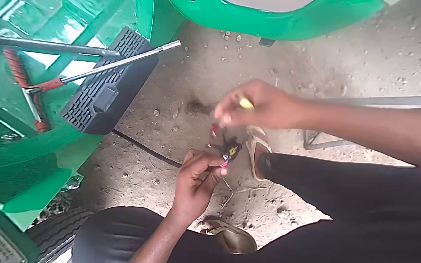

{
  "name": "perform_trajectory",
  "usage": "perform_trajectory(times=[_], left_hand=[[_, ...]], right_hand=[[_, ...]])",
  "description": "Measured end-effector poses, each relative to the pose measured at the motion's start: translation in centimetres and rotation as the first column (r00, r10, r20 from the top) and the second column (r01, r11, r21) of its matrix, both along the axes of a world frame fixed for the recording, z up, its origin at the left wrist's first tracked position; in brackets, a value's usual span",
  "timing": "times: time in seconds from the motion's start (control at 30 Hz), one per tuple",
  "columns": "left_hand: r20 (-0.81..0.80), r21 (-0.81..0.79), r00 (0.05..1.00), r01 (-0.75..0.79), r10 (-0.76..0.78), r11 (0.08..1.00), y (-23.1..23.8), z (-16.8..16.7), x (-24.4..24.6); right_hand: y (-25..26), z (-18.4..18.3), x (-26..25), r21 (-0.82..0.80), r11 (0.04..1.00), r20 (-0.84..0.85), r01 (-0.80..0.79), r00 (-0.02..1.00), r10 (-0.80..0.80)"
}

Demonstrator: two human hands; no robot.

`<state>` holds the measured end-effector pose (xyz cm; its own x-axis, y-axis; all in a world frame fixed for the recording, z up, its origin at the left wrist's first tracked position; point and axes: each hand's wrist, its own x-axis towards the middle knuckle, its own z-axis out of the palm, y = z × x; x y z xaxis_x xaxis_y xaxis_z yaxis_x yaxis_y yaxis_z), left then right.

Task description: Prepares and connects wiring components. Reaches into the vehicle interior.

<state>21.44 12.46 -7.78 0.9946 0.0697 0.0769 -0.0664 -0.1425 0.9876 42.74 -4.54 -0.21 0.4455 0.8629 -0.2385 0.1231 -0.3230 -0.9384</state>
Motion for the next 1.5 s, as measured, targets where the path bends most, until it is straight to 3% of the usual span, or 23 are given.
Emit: perform_trajectory(times=[0.13,0.2,0.33,0.5,0.6,0.67,0.7,0.73,0.8,0.87,0.93,1.07,1.13,1.17,1.23,1.33,1.4,1.5], left_hand=[[-0.006,-0.060,0.997,-0.078,0.078,0.995,0.1,0.1,-0.2],[-0.001,-0.069,0.993,-0.119,0.119,0.991,0.3,0.0,-0.2],[0.021,-0.066,0.988,-0.151,0.152,0.986,0.6,0.0,-0.2],[0.048,-0.008,0.983,-0.175,0.175,0.985,0.0,-0.2,0.0],[0.084,0.320,0.985,-0.171,0.152,0.932,0.0,0.2,0.5],[0.086,0.547,0.986,-0.168,0.144,0.820,-0.7,0.5,0.7],[0.049,0.577,0.989,-0.140,0.136,0.804,-1.0,0.5,0.9],[-0.016,0.537,0.992,-0.099,0.128,0.838,-1.2,0.5,1.1],[-0.183,0.201,0.981,-0.029,0.067,0.979,-1.0,0.4,1.4],[-0.264,-0.187,0.964,-0.028,-0.022,0.982,-0.4,0.3,1.9],[-0.268,-0.366,0.960,-0.026,-0.079,0.930,0.0,0.1,2.3],[-0.265,-0.415,0.960,-0.025,-0.094,0.910,0.6,-0.1,2.5],[-0.269,-0.417,0.959,-0.028,-0.094,0.908,0.8,-0.2,2.4],[-0.268,-0.425,0.958,-0.019,-0.106,0.905,0.9,-0.2,2.4],[-0.269,-0.440,0.956,-0.013,-0.118,0.898,0.7,-0.3,2.4],[-0.257,-0.375,0.964,-0.031,-0.071,0.926,0.4,-0.4,2.5],[-0.209,-0.129,0.978,-0.041,0.013,0.991,0.3,-0.6,2.5],[-0.120,0.225,0.987,-0.076,0.105,0.971,0.4,-1.0,2.6]], right_hand=[[-0.8,-0.9,-2.3,-0.100,0.988,-0.136,-0.120,0.985,0.105],[-0.9,-1.1,-3.1,-0.131,0.989,0.029,-0.071,0.997,0.075],[-1.5,-2.1,-3.9,-0.005,0.999,0.397,-0.045,0.917,0.043],[-1.5,-2.9,-4.2,-0.084,0.990,0.487,-0.115,0.862,0.142],[-1.5,-2.2,-4.3,-0.182,0.972,0.576,-0.150,0.785,0.229],[-1.4,-1.6,-4.2,-0.242,0.956,0.684,-0.169,0.668,0.291],[-1.4,-1.5,-3.9,-0.240,0.953,0.749,-0.185,0.589,0.303],[-1.2,-1.4,-3.7,-0.219,0.954,0.806,-0.206,0.513,0.296],[-0.9,-1.5,-3.5,-0.189,0.954,0.873,-0.231,0.405,0.271],[-0.6,-1.6,-2.8,-0.156,0.968,0.864,-0.197,0.447,0.230],[-0.6,-1.9,-2.2,-0.155,0.981,0.805,-0.116,0.561,0.193],[-1.3,-1.8,-1.5,-0.205,0.979,0.558,-0.012,0.820,0.126],[-1.7,-1.8,-1.3,-0.166,0.986,0.300,-0.012,0.952,0.062],[-1.8,-1.8,-1.3,-0.162,0.986,0.184,-0.030,0.981,0.060],[-1.5,-1.8,-1.7,-0.194,0.978,0.104,-0.074,0.990,0.095],[-0.7,-1.5,-2.6,-0.234,0.967,0.139,-0.098,0.981,0.133],[-0.5,-1.0,-2.7,-0.231,0.969,0.183,-0.089,0.974,0.133],[-0.7,0.0,-2.6,-0.243,0.966,0.199,-0.085,0.971,0.136]])
